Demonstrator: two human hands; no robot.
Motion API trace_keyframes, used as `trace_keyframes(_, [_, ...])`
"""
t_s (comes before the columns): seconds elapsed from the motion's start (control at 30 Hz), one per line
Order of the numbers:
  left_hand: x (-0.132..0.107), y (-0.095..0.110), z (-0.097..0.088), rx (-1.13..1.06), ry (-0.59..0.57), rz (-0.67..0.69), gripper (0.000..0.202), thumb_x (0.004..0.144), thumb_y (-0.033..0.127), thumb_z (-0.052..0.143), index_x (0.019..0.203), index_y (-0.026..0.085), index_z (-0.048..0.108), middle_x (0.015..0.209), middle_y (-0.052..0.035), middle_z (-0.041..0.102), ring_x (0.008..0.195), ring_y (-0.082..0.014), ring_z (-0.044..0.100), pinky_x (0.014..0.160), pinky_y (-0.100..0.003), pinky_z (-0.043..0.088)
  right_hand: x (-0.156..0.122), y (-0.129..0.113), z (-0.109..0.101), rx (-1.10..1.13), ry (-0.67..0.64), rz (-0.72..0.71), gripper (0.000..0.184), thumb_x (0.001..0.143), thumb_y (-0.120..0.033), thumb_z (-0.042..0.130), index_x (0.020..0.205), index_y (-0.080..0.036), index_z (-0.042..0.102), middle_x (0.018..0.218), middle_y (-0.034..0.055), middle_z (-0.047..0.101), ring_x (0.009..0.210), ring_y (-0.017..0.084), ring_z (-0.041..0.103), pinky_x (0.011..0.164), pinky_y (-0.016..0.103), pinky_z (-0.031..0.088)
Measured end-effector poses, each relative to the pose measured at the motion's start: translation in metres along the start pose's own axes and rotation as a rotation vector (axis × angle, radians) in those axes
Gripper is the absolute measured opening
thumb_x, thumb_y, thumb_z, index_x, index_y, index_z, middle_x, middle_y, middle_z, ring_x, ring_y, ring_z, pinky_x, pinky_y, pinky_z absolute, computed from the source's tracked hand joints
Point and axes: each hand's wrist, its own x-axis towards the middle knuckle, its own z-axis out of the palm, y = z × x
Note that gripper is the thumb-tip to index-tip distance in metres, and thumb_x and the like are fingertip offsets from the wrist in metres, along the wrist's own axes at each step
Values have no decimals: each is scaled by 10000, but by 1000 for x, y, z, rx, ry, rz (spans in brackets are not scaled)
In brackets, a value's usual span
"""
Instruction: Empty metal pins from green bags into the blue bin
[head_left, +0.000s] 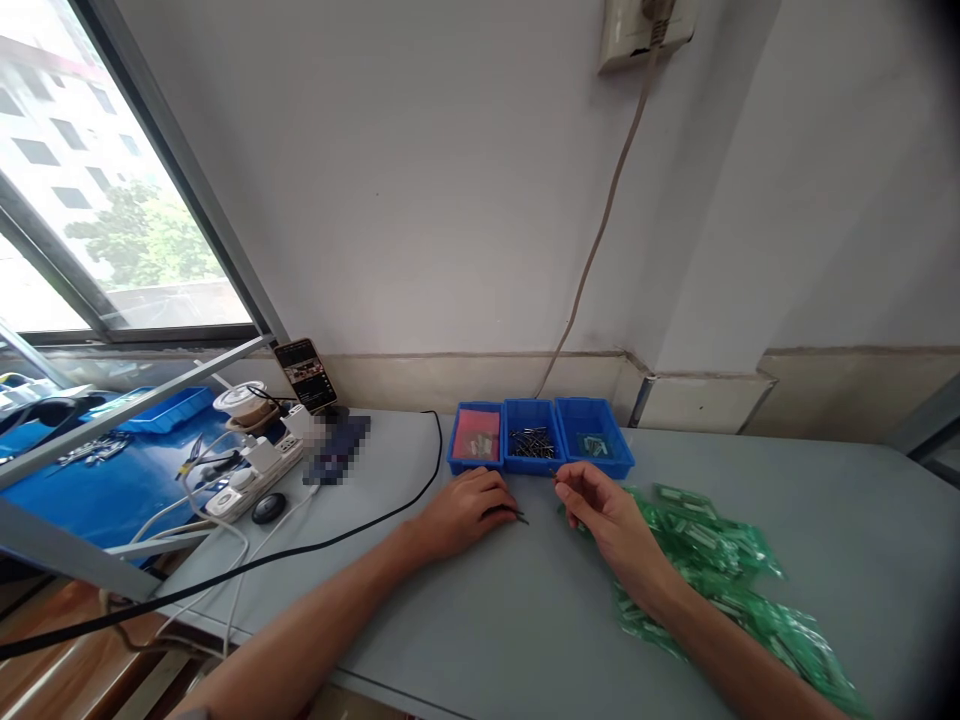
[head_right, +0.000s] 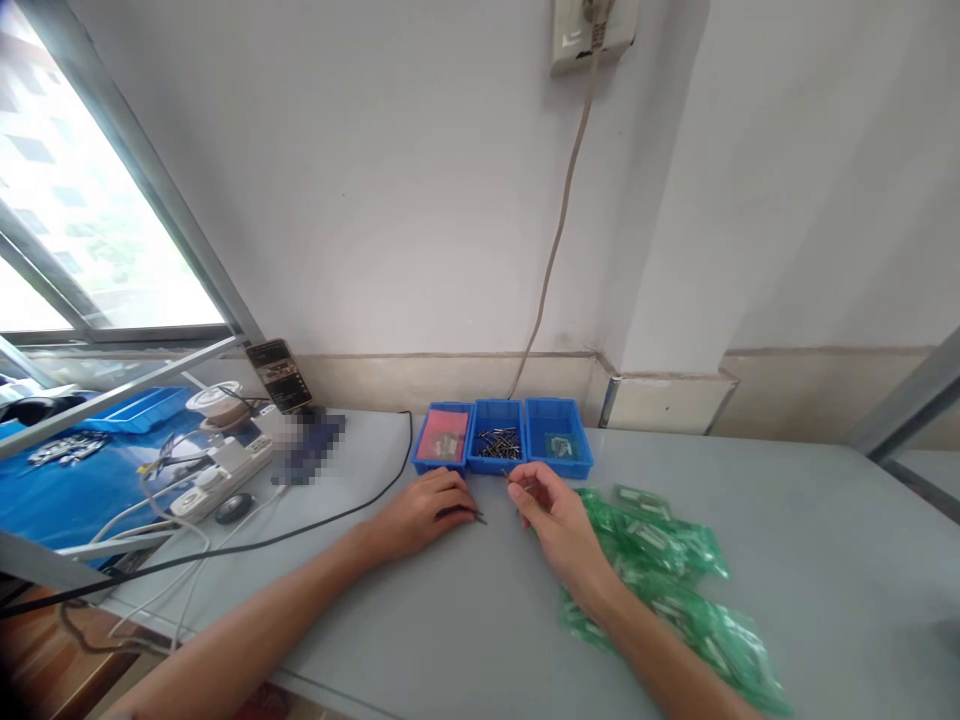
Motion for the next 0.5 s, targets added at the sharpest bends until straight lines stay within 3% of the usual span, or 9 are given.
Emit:
trace_keyframes(0.23, [0, 2, 0, 10, 0, 11, 222, 1077, 345, 580, 1092, 193, 740, 1045, -62, 688, 992, -193, 617, 895, -294, 495, 0, 0, -2, -15, 21, -8, 324, 921, -564, 706, 1010, -254, 685, 958, 26, 655, 679, 159, 531, 649, 308, 450])
trace_keyframes(0.4, [0, 2, 2, 16, -2, 9, 238, 1080, 359, 572, 1094, 195, 744, 1046, -65, 689, 995, -193, 622, 895, -297, 496, -1, -2, -1, -55, -7, -13, 381, 936, -588, 673, 1097, -252, 754, 1196, 88, 723, 683, 165, 514, 676, 336, 473])
trace_keyframes(0.5, [0, 2, 1, 20, -2, 8, 248, 1083, 365, 566, 1095, 194, 745, 1046, -67, 690, 997, -196, 623, 895, -304, 496, 0, 0, 1, -59, -3, 5, 409, 918, -612, 681, 1044, -233, 768, 1129, 98, 753, 669, 169, 508, 651, 331, 468])
